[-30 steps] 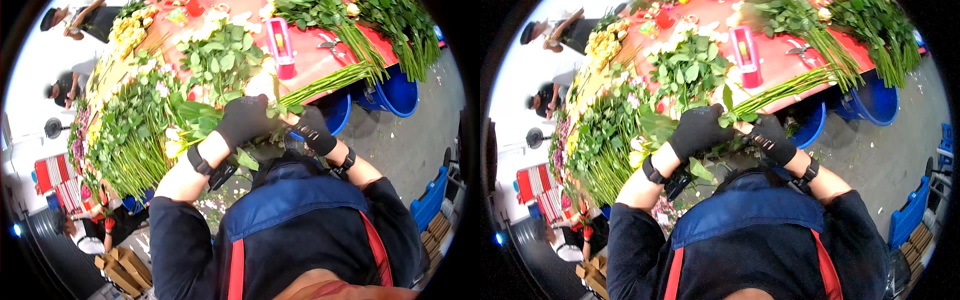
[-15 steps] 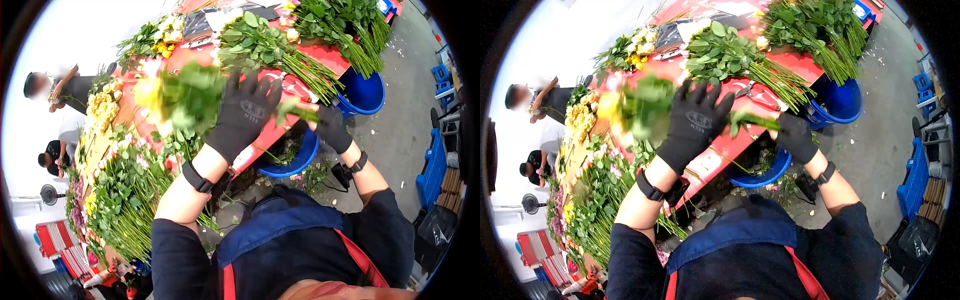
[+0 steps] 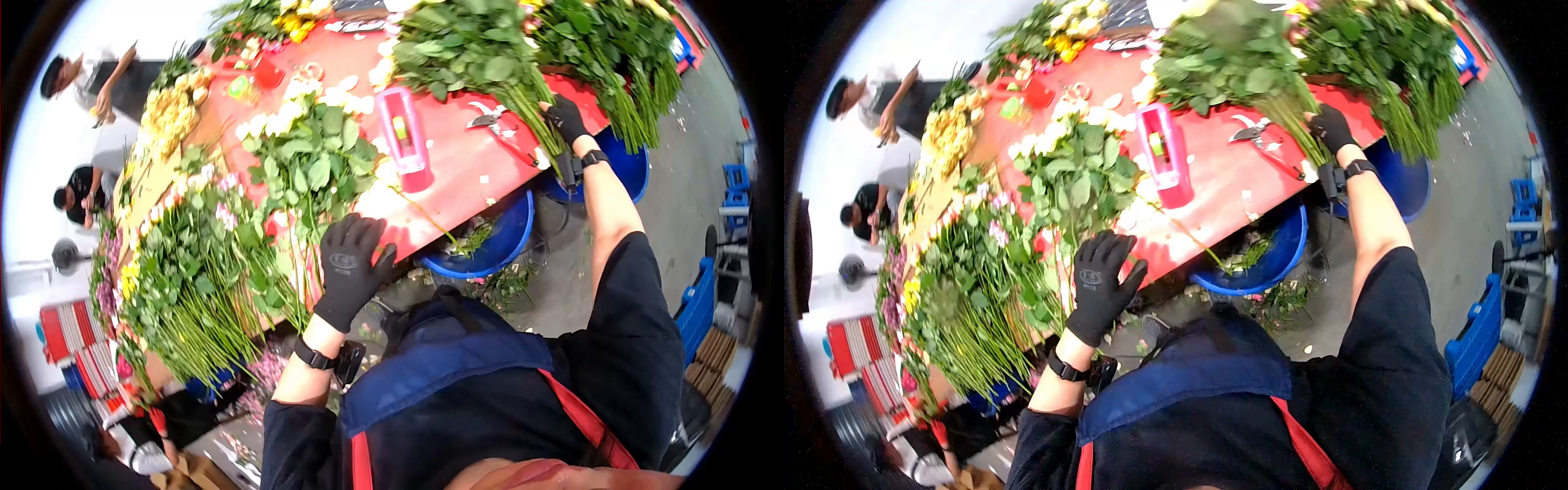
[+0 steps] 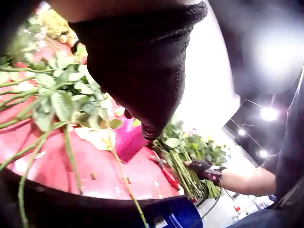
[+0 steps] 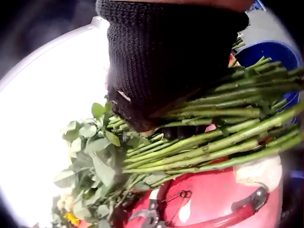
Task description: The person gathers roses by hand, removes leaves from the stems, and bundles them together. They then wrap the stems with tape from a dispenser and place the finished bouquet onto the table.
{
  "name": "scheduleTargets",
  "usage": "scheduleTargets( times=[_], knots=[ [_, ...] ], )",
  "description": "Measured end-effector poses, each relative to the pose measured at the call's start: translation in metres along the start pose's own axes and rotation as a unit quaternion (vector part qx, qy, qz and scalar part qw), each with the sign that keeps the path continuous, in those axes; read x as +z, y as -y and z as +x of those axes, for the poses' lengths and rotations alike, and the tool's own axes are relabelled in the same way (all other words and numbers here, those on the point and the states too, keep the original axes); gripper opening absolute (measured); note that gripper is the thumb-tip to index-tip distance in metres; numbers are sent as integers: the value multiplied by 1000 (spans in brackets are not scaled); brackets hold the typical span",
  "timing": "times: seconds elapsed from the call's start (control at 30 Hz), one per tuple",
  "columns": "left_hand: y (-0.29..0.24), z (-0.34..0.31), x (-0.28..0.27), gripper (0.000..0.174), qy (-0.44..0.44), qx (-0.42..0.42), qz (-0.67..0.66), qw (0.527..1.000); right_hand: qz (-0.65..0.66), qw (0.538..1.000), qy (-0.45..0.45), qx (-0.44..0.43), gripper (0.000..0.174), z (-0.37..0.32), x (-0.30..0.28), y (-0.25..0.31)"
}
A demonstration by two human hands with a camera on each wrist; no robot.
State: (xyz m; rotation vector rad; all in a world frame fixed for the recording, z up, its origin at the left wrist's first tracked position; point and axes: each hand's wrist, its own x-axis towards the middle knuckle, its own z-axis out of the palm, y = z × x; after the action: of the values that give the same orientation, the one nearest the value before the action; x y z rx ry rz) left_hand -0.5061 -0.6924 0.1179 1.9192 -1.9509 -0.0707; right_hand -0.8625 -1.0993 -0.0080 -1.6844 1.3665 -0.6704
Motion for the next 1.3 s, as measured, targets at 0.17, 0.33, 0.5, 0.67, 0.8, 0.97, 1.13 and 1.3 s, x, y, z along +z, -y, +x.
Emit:
scheduleTargets(
  times=[0.17, 0.33, 0.5, 0.67, 0.8, 0.97, 1.13, 1.3],
  knots=[
    [40, -78, -7, 34, -8, -142, 12, 990, -478, 873, -36, -86, 53, 3, 3, 14],
    [78, -126, 4, 40, -82, -295, 44, 951, -303, 892, -91, -324, 27, -85, 88, 142],
    [104, -126, 6, 76, -65, -417, 20, 906, -249, 911, 149, -294, 26, -208, 239, 180],
    [124, -108, -1, 85, 51, -456, -59, 886, -408, 878, 119, -218, 22, -219, 285, 134],
    [165, -122, 27, 47, 29, -440, -340, 831, -170, 958, 205, -111, 25, -218, 284, 150],
    [159, -124, 10, 21, -9, -404, -577, 710, 181, 942, 278, 39, 22, -250, 336, 234],
    [148, -117, -9, 20, 0, -397, -620, 677, 188, 915, 356, 17, 30, -224, 410, 197],
    [142, -116, 2, 21, -70, -383, -683, 618, -225, 792, 200, -531, 36, -219, 382, 216]
  ],
)
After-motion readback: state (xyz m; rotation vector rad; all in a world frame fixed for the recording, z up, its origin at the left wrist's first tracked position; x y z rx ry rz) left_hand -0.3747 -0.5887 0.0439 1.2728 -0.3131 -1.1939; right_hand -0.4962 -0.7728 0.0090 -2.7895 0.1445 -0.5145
